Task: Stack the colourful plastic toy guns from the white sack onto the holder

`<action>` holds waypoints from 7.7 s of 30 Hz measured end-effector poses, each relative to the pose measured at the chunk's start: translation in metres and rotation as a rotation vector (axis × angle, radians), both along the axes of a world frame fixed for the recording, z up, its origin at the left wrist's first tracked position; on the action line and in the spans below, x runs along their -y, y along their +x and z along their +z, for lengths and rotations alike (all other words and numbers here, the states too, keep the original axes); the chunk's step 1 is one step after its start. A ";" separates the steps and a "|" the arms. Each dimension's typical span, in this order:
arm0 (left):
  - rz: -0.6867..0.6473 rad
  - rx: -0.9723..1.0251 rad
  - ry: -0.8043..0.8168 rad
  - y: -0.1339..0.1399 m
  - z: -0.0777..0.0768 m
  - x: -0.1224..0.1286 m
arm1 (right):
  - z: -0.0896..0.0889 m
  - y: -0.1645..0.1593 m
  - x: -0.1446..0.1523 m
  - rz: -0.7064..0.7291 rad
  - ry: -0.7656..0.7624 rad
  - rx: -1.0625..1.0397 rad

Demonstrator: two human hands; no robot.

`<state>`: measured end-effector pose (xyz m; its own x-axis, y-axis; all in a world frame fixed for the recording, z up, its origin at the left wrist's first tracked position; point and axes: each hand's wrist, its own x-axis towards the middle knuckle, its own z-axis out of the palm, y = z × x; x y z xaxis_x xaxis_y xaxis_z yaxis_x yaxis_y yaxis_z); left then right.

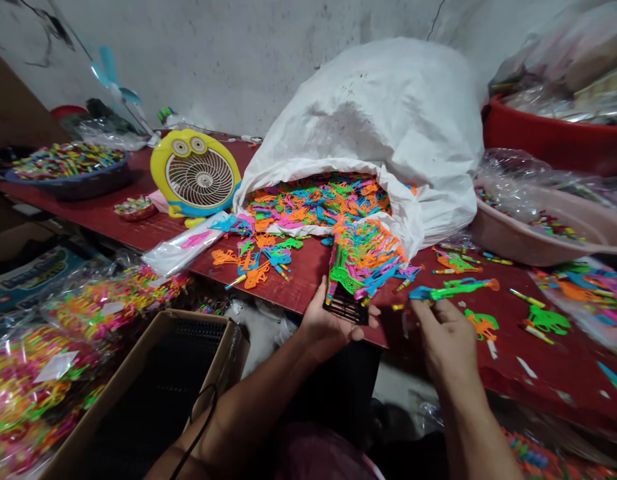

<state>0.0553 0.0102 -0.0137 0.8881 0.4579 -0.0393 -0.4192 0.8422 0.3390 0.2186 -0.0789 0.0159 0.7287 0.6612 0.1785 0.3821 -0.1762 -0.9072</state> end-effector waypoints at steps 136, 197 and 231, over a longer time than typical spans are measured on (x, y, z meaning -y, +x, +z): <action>0.034 -0.036 -0.005 0.007 0.025 0.004 | -0.022 0.068 0.007 0.190 -0.108 -0.459; 0.046 -0.022 -0.124 0.040 0.012 0.026 | 0.017 -0.018 0.025 0.217 0.074 0.572; 0.015 0.043 -0.100 0.036 0.012 0.026 | 0.021 -0.017 0.022 0.144 0.131 0.008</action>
